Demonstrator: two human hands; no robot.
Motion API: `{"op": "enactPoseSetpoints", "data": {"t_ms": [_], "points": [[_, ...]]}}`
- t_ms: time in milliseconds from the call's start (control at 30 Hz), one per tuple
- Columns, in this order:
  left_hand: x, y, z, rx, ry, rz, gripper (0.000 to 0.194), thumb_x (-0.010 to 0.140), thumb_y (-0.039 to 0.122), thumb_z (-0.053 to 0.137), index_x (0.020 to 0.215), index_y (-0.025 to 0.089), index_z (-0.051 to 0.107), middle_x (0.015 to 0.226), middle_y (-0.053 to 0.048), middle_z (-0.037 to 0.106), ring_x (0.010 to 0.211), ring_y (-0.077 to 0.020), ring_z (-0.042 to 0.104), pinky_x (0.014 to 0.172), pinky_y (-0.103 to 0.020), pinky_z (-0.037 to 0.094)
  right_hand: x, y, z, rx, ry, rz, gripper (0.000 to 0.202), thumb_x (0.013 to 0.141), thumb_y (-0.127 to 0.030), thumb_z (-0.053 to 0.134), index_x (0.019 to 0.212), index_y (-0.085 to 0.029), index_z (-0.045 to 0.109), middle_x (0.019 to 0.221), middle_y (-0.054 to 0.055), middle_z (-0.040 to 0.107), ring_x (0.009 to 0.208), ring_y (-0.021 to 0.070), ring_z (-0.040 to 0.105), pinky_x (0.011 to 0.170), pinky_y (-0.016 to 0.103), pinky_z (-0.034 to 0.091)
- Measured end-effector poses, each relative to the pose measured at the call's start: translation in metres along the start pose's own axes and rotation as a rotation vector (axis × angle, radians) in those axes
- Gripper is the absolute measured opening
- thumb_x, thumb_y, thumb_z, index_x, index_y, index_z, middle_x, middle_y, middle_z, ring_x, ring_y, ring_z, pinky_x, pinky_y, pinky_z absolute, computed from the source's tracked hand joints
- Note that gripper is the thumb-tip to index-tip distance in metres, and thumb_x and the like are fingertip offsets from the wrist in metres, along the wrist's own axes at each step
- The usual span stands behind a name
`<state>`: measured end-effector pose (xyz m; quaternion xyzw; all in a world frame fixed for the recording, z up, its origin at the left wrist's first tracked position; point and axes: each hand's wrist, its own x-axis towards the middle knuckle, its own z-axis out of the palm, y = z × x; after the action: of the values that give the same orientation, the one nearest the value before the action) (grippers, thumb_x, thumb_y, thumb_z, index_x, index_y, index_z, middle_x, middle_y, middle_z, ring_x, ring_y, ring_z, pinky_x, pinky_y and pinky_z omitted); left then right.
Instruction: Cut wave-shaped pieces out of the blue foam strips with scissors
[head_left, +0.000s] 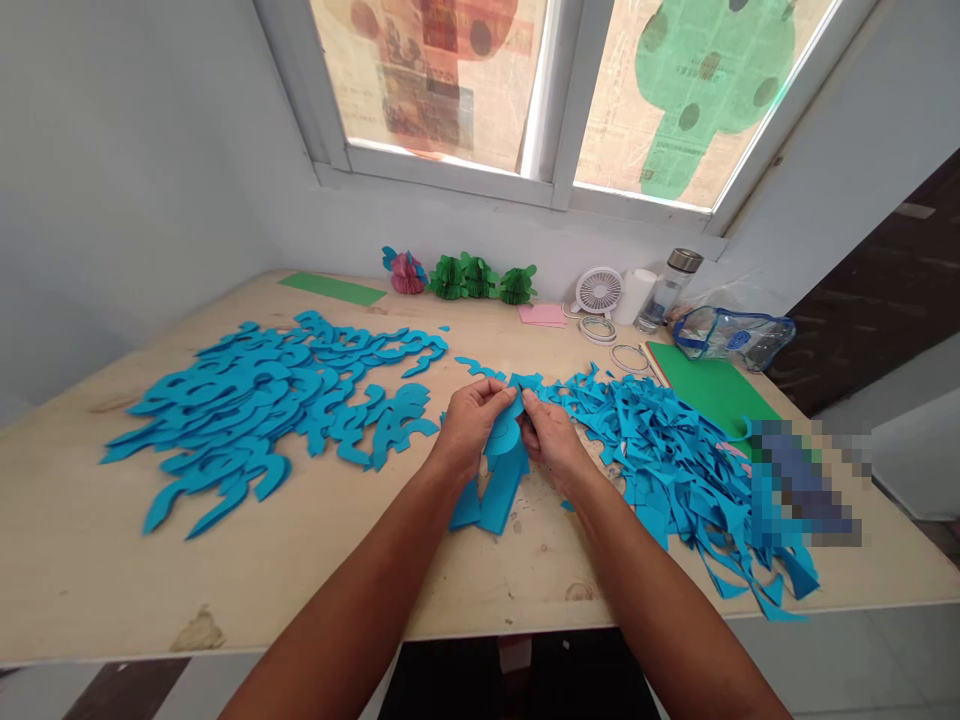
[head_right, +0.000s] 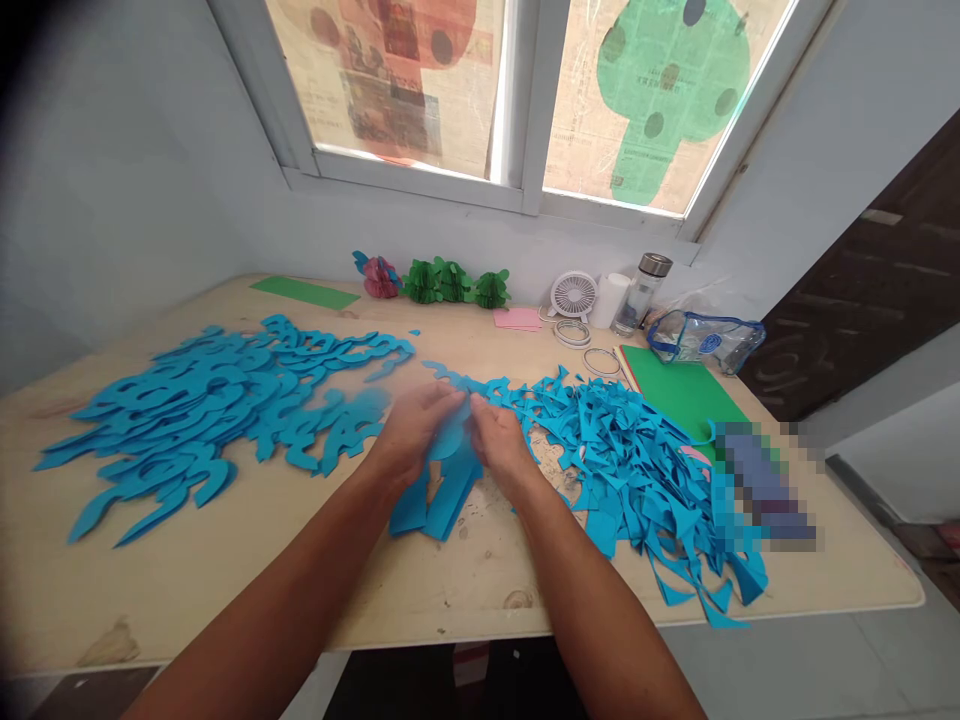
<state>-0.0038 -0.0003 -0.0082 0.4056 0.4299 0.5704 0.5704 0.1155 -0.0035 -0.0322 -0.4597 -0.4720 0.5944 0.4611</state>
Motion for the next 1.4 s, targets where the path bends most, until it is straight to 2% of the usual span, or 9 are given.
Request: {"op": "enactPoseSetpoints", "data": {"t_ms": [267,667,1033,1200,1400], "points": [[0.0002,-0.0017,0.0013,-0.075,-0.004,-0.048,0.028,0.055,0.036,0.08,0.062,0.017,0.06,0.057,0.003,0.058,0.054,-0.0103,0.051,0.056,-0.023,0.042,-0.001,0.0001,0.0011,0.024,0.008,-0.014,0.053,0.08,-0.065,0.056,0.054,-0.022,0.04,0.04,-0.008,0.032,0.036,0.0061,0.022,0.035,0.023,0.015],[-0.0022,-0.0025,0.0028,-0.031,-0.055,-0.056,0.028,0.057,0.037,0.079,0.06,0.017,0.06,0.057,0.003,0.059,0.054,-0.0109,0.052,0.055,-0.023,0.042,-0.0043,-0.0063,0.003,0.06,0.041,0.014,0.051,0.078,-0.064,0.058,0.058,-0.022,0.036,0.042,-0.01,0.029,0.037,0.0055,0.021,0.036,0.022,0.014],[-0.0024,-0.0009,0.0033,-0.037,-0.045,-0.054,0.025,0.056,0.034,0.078,0.06,0.016,0.061,0.056,0.002,0.059,0.054,-0.0102,0.05,0.053,-0.022,0.04,-0.0041,-0.0089,0.0026,0.028,0.055,0.003,0.054,0.073,-0.067,0.06,0.055,-0.022,0.035,0.039,-0.01,0.03,0.035,0.0045,0.021,0.036,0.021,0.014],[-0.0018,-0.0003,0.0035,-0.05,-0.012,-0.03,0.023,0.057,0.033,0.076,0.061,0.016,0.061,0.055,0.002,0.059,0.054,-0.0103,0.051,0.054,-0.022,0.041,-0.0023,-0.008,0.0024,-0.005,0.051,0.008,0.052,0.074,-0.067,0.059,0.056,-0.021,0.044,0.036,-0.009,0.03,0.034,0.005,0.021,0.035,0.022,0.015],[0.0003,0.0001,0.0007,-0.029,-0.044,-0.026,0.024,0.058,0.034,0.077,0.061,0.016,0.061,0.055,0.002,0.059,0.055,-0.0113,0.052,0.056,-0.023,0.043,-0.001,-0.0056,0.001,-0.012,0.04,0.017,0.052,0.076,-0.068,0.057,0.058,-0.02,0.049,0.037,-0.009,0.03,0.034,0.0055,0.02,0.036,0.023,0.014]]}}
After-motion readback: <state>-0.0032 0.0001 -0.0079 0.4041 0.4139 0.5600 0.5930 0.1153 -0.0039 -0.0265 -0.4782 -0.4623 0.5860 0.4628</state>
